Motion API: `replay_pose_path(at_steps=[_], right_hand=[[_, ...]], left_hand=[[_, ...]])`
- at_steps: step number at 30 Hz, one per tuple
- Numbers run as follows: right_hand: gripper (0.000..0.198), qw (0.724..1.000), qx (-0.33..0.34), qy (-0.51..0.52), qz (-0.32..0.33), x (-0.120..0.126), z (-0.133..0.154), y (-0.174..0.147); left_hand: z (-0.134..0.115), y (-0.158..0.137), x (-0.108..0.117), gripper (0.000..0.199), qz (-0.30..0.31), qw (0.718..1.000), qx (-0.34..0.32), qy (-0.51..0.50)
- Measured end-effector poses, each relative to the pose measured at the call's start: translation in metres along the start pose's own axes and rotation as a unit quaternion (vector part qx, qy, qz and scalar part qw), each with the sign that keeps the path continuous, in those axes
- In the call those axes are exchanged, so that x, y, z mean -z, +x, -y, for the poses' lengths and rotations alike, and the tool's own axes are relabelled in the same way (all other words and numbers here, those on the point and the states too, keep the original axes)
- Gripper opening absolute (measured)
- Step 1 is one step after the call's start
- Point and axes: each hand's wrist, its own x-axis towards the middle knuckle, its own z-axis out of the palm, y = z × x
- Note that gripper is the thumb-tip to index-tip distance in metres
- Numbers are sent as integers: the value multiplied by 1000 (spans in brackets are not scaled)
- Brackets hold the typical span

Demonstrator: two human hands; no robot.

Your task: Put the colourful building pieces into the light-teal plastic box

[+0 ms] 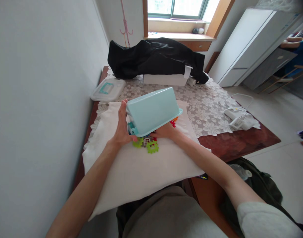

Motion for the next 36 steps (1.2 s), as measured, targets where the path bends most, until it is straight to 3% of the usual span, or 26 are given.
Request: replay_pose_path(at_steps=[5, 10, 15, 22, 31, 36], right_hand=[[44, 1000, 25, 14, -5, 4, -1, 3], [45, 998, 65, 8, -26, 10, 3, 6], [48, 992, 123, 19, 4, 17, 7, 6], [62, 991, 104, 58, 62, 22, 18, 0], [77, 992, 101, 63, 40, 29, 40, -11], [101, 995, 65, 65, 44, 32, 72, -24]], left_hand=[[-13, 1, -16, 137, -56, 995, 52, -62], [-16, 3, -30, 139, -112, 979, 143, -90], [-15, 3, -29, 133, -99, 966, 205, -120], [-26, 1, -35, 130, -104, 970, 203, -87], [-22, 0, -31, 136, -97, 975, 182, -80], [-18, -2, -30, 133, -101, 978, 171, -70]])
